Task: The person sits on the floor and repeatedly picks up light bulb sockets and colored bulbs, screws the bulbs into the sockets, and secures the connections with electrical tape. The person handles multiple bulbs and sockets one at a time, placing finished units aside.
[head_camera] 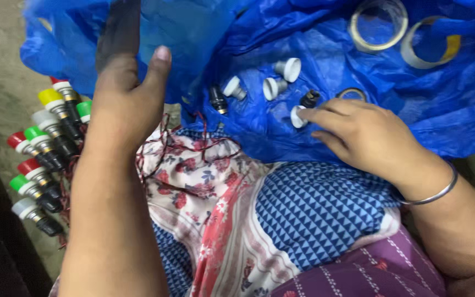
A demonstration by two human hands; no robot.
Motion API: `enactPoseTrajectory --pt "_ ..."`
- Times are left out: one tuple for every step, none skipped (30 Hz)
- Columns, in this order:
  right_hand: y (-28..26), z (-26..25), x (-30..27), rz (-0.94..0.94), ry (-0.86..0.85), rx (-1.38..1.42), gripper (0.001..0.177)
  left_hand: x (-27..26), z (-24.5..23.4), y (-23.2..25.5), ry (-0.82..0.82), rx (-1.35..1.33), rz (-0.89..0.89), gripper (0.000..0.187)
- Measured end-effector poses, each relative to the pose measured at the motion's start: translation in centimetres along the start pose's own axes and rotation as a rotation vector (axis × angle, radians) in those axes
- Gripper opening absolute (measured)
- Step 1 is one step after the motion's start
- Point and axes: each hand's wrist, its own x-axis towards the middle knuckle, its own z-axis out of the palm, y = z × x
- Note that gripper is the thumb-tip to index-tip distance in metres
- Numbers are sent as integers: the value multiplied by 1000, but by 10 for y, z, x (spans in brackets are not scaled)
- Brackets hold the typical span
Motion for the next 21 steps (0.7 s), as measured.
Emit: enactPoseTrajectory --pt "-2 2 6 -17 -24 -7 40 1 0 -3 51 102 173 50" --pt "-1 6 12 -34 -47 -14 39 -2 2 -5 52 143 121 44" --pt "3 12 17 -23 -73 -25 42 -8 3 -6 51 178 75 39" --pt "7 21 23 -12 -99 -35 44 -13 6 -7 50 214 28 33" --pt "12 31 27 -1 -128 -46 47 -18 9 -9 29 267 51 32" --pt "16 41 29 -25 -111 -105 54 -23 13 -12 9 319 75 31" --pt "20 52 31 -55 -93 -165 61 -27 16 -16 -8 374 97 30" --pt "24 61 31 -84 -75 -224 68 -31 17 -21 2 456 93 37" --pt "27 68 31 -39 -131 -260 57 -33 17 -26 14 540 90 45" --pt "30 72 31 6 -186 -296 45 -34 16 -31 26 624 86 53" --pt "32 76 31 51 -243 -331 34 -34 14 -37 30 627 71 47" --pt "35 75 30 105 -206 -372 29 -32 11 -43 33 630 56 40" --pt "39 71 28 163 -166 -413 25 -29 6 -48 38 631 45 33" --pt "40 67 29 220 -126 -454 22 -29 2 -51 85 598 75 31" --pt "40 63 30 196 -63 -431 35 -27 -2 -53 132 563 107 29" --pt "40 56 31 172 1 -408 49 -27 -4 -53 178 529 139 28" --pt "40 50 31 148 63 -384 63 -27 -4 -52 202 494 155 25" --pt "38 46 34 145 52 -373 62 -29 -3 -50 225 459 172 23" --pt "36 44 36 143 40 -363 61 -32 -2 -48 248 422 190 20" --pt "36 40 38 141 28 -353 61 -33 -2 -46 282 552 231 25" --pt "37 36 41 109 105 -332 58 -36 -2 -43 314 683 270 30"
